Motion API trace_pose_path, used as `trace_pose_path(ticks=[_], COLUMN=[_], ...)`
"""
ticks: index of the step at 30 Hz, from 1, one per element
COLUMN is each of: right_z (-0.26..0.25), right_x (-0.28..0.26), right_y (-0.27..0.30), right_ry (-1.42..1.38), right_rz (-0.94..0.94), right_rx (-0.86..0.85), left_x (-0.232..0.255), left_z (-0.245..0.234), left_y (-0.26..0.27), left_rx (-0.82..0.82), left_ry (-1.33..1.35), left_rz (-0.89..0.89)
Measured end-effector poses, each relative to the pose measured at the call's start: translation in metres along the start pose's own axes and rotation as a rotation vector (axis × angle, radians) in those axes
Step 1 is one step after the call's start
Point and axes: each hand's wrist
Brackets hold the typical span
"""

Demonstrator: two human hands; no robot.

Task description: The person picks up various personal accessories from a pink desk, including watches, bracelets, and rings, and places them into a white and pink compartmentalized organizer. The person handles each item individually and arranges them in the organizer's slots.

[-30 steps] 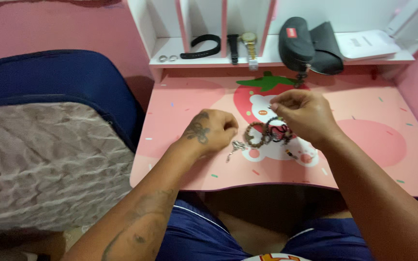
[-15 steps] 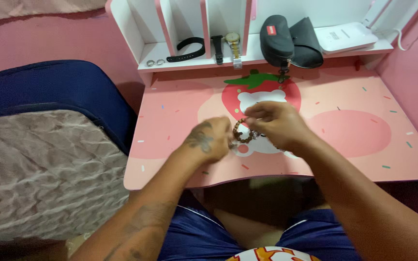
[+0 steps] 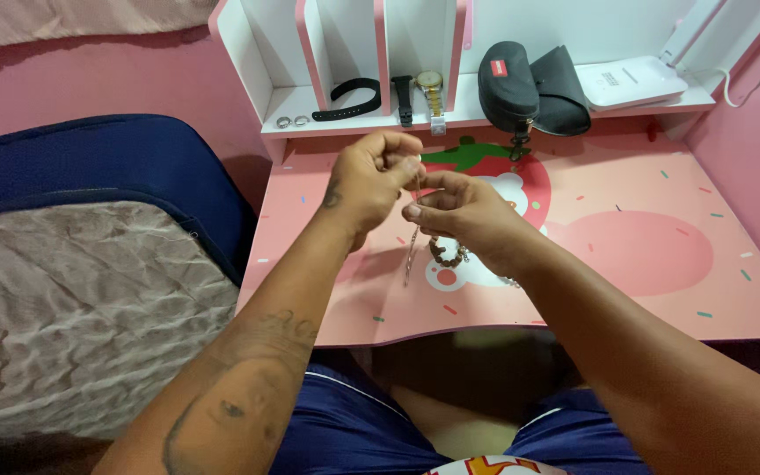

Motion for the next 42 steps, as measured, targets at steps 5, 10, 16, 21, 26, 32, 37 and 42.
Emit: trace_pose_path(ticks=[5,10,16,21,26,32,37,42], right_z=[-0.005,-0.020,-0.011,0.000,0.001,-0.004,-0.004,-0.008], right_x=[0.004,-0.026,-0.073,-0.092,-0.096,-0.105,-0.108,-0.101], right_y=[-0.009,-0.017,-0.015,-0.012,-0.015,-0.022,-0.022,-0.021], right_ry=[0.182,0.288,0.594,0.776,0.772,0.684,0.719,0.582], right_rz=[0.023,-0.020,-0.008,0.045,-0.037,-0.013,-0.075,-0.099], right_rx=[0.055,0.195,0.217,0.184,0.116,0.106,0.157,0.192], left_x=[0.009,0.005,-0.011,-0.004,-0.001,-0.010,-0.010,-0.006], left_z=[-0.015,-0.022,-0.003,0.006,0.008,0.002,-0.001,-0.001], left_y=[-0.003,0.009,0.023,0.025,0.022,0.011,0.007,0.005], left_rx=[0.116,0.149,0.130,0.105,0.036,-0.072,-0.073,-0.090], left_ry=[0.036,-0.041,-0.202,-0.366,-0.297,-0.117,-0.081,-0.078], left_rz=[0.017,-0.047,-0.168,-0.231,-0.293,-0.140,-0.190,-0.148])
Point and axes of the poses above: each hand's wrist, its own y-axis away from the middle knuckle, its own z-axis out of the palm, x = y × z, and after that the axes turned 4 degrees about -x, right-handed
